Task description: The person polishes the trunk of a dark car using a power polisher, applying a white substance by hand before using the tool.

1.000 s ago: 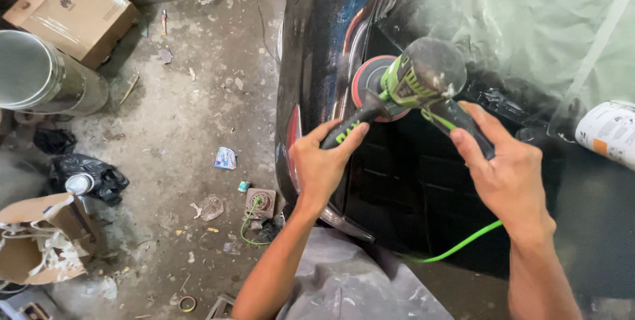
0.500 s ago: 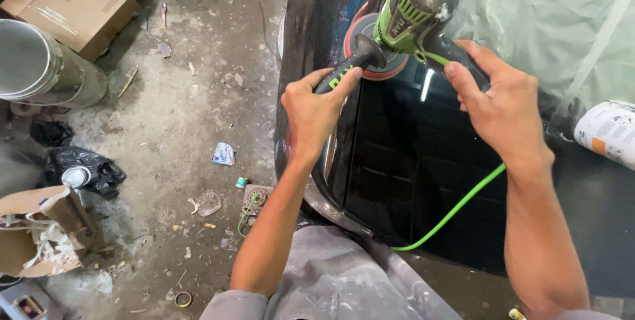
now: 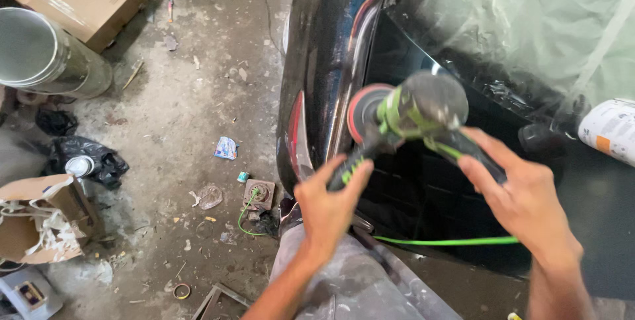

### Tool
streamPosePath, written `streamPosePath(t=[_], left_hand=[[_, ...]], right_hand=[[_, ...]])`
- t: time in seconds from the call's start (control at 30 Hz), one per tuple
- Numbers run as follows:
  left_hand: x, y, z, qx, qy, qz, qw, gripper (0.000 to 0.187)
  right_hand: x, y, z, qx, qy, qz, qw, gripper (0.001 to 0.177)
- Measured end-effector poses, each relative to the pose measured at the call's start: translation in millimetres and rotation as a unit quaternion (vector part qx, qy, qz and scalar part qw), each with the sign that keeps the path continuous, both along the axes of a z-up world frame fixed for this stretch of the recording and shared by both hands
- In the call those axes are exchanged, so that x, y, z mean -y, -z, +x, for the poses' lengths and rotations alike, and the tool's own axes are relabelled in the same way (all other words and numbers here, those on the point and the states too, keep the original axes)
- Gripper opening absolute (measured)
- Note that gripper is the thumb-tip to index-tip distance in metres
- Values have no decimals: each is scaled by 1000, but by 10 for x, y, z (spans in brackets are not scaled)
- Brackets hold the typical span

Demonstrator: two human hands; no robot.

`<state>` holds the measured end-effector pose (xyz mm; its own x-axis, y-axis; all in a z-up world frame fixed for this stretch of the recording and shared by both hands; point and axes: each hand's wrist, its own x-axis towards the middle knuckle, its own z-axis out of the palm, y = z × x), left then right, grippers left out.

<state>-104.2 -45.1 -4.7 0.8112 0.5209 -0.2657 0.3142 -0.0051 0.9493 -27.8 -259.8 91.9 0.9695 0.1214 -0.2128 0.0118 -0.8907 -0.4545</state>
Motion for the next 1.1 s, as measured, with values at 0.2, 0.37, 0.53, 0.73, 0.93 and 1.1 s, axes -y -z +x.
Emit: streamPosePath(t=[0.2, 0.37, 0.53, 0.73, 0.93, 1.1], left_hand=[[124, 44, -177, 49, -24, 13, 998, 36], [226, 25, -275, 69, -37, -6, 997, 35], [286, 6, -299, 71, -37, -11, 997, 28], [268, -19, -333, 73, -42, -7, 996, 30], [222, 17, -239, 19, 8, 12, 1000, 37], [-62, 14, 553, 251, -16, 427, 869, 41]], right_hand=[[140, 101, -20, 64, -69, 15, 995, 45], [259, 65, -2, 10, -46, -3, 999, 43], [307, 74, 53, 21, -75, -5, 997, 45], [284, 92, 43, 7, -50, -5, 999, 47], [348, 195, -124, 39, -33, 40, 998, 45], [213, 284, 178, 98, 12, 103, 990, 42]])
